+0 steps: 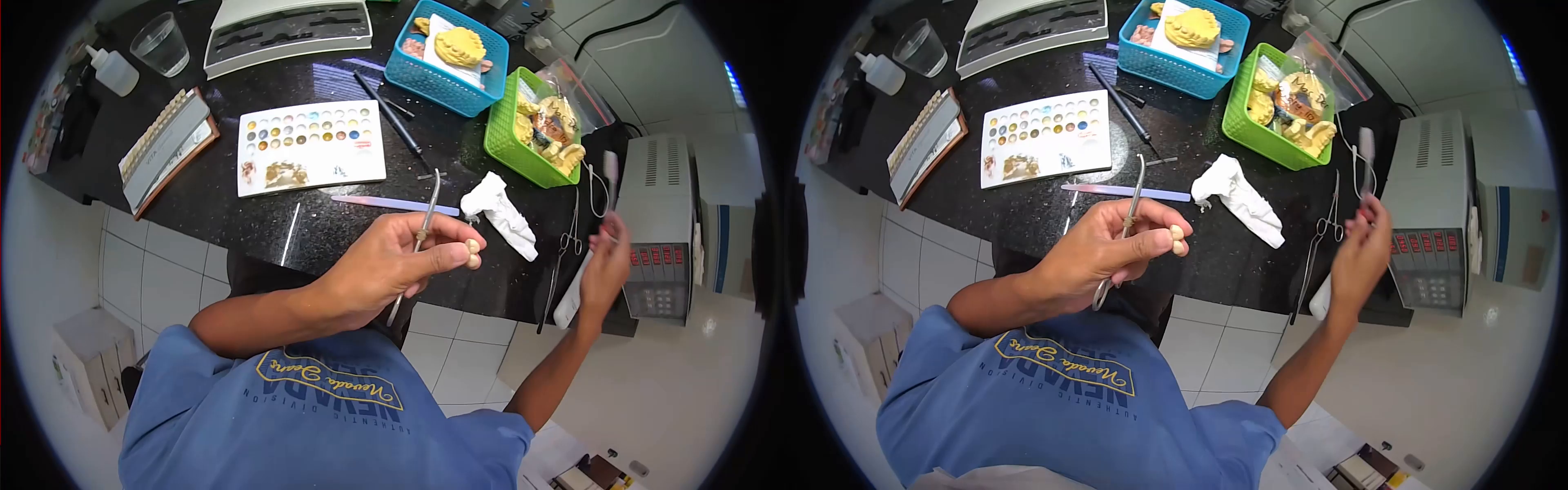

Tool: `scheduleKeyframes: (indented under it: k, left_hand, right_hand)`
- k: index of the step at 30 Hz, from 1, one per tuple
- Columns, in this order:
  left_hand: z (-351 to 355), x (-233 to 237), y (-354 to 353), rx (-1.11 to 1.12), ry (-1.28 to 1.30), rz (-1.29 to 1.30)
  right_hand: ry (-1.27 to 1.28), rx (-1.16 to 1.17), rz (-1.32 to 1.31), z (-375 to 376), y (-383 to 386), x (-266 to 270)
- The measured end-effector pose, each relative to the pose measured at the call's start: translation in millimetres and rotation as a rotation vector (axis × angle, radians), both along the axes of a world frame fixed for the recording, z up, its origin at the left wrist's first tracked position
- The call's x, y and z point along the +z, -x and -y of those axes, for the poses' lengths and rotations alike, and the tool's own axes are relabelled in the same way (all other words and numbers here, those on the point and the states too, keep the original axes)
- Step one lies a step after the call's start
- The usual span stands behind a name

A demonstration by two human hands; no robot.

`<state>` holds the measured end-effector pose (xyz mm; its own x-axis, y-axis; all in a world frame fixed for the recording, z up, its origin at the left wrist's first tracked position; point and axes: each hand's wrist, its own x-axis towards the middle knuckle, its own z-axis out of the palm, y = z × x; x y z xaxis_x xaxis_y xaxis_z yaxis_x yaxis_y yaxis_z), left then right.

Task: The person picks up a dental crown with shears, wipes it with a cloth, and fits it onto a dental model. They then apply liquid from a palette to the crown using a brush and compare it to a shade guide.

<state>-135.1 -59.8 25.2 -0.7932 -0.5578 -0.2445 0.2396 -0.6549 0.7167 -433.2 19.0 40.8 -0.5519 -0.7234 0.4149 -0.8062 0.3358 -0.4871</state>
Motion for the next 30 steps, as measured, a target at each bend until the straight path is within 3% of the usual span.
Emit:
scheduleKeyframes:
  k: [3, 7, 12, 17, 19, 23, 25, 27, 28, 30]
  left_hand:
    - [0, 3, 0, -0.034, 0.020, -0.007]
    - [-1, 6, 2, -0.083, 0.005, 0.001]
    - [-6, 5, 5, -0.132, 0.015, -0.015]
    - [-1, 8, -2, -0.046, 0.030, -0.001]
    - [-2, 8, -2, -0.053, 0.047, 0.031]
    - [-6, 9, -1, -0.080, 0.070, 0.044]
    - [-4, 9, -4, -0.101, 0.096, 0.027]
    - [-2, 5, -9, 0.008, 0.099, 0.055]
    - [1, 9, -12, 0.016, 0.116, 0.096]
    - [2, 10, -12, 0.042, 0.128, 0.081]
  right_hand:
    - [0.090, 0.047, 0.199, -30, -20, 22]
    - [-0.090, 0.330, 0.074, -44, -73, 48]
    - [-0.082, 0.575, -0.057, -42, -104, 47]
    - [-0.248, 0.508, -0.264, -61, -77, 46]
    - [-0.090, 0.375, -0.069, -63, -77, 46]
    - [-0.013, 0.615, 0.033, -47, -105, 43]
    - [-0.083, 0.628, -0.025, -46, -95, 35]
    - [-0.211, 0.371, -0.107, -52, -72, 30]
    - [-0.240, 0.254, 0.021, -54, -64, 29]
    - [-0.155, 0.253, -0.002, -48, -61, 14]
